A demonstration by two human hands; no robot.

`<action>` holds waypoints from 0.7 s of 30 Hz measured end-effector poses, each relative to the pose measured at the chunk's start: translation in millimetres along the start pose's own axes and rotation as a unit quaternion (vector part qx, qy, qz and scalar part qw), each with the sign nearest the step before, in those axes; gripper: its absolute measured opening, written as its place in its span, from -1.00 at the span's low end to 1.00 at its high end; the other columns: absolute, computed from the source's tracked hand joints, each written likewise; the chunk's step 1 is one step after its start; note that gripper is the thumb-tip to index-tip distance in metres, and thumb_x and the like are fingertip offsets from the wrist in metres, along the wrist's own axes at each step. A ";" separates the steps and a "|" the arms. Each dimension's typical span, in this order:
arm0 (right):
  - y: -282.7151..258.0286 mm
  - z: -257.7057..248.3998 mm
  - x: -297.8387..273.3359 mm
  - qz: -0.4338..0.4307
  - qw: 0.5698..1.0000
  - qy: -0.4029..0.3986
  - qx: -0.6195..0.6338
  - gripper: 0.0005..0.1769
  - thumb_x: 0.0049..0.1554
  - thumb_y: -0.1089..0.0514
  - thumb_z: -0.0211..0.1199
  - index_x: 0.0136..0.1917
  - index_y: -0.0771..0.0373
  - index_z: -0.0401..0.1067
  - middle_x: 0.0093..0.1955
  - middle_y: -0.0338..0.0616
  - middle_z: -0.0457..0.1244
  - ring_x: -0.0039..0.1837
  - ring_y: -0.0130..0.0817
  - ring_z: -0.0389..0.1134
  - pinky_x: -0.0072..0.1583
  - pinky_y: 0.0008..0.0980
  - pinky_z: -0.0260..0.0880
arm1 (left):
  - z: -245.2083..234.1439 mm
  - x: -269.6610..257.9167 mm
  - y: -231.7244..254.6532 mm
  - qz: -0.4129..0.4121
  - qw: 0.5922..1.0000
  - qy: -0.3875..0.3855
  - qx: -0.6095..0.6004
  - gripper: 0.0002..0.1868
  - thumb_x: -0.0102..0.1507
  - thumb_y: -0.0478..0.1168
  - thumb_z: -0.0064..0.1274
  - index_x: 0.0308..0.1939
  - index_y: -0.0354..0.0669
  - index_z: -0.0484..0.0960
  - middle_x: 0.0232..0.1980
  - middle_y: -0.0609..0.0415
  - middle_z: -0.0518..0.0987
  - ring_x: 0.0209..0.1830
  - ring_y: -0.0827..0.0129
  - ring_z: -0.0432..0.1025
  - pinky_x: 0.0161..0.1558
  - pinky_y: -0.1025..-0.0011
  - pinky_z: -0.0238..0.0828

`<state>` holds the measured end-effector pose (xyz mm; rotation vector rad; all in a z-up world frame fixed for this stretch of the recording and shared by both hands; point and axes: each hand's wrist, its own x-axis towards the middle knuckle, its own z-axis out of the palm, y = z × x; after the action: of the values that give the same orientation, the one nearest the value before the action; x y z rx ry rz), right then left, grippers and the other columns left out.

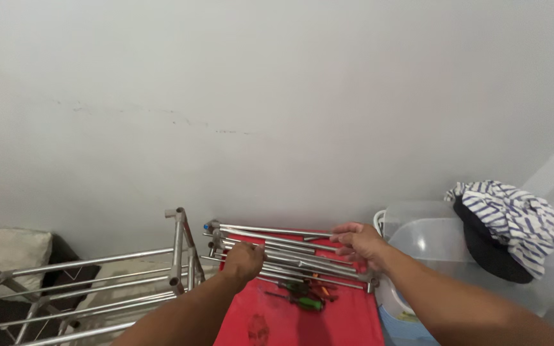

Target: The person assembles a metal shelving unit by connecting metal poles and corner joints. They insert poles into joints and secure the frame, working with multiple components on a red stool in a small room.

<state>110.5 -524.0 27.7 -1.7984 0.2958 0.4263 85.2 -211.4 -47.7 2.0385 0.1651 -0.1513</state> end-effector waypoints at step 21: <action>-29.7 38.7 22.6 0.007 1.000 0.007 -0.017 -0.60 0.18 0.26 0.15 0.30 0.21 0.45 0.16 -0.14 0.45 -0.12 -0.40 0.43 -0.15 -0.46 0.48 | -36.2 23.8 -2.6 -0.034 0.999 -0.024 -0.010 -0.55 0.29 0.07 0.06 -0.23 -0.29 0.77 -0.23 -0.09 0.73 -0.17 0.19 0.60 -0.01 0.26 0.49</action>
<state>138.0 -478.3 34.8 -1.8338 0.3125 0.4302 109.3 -176.7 -37.8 2.0077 0.2053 -0.2411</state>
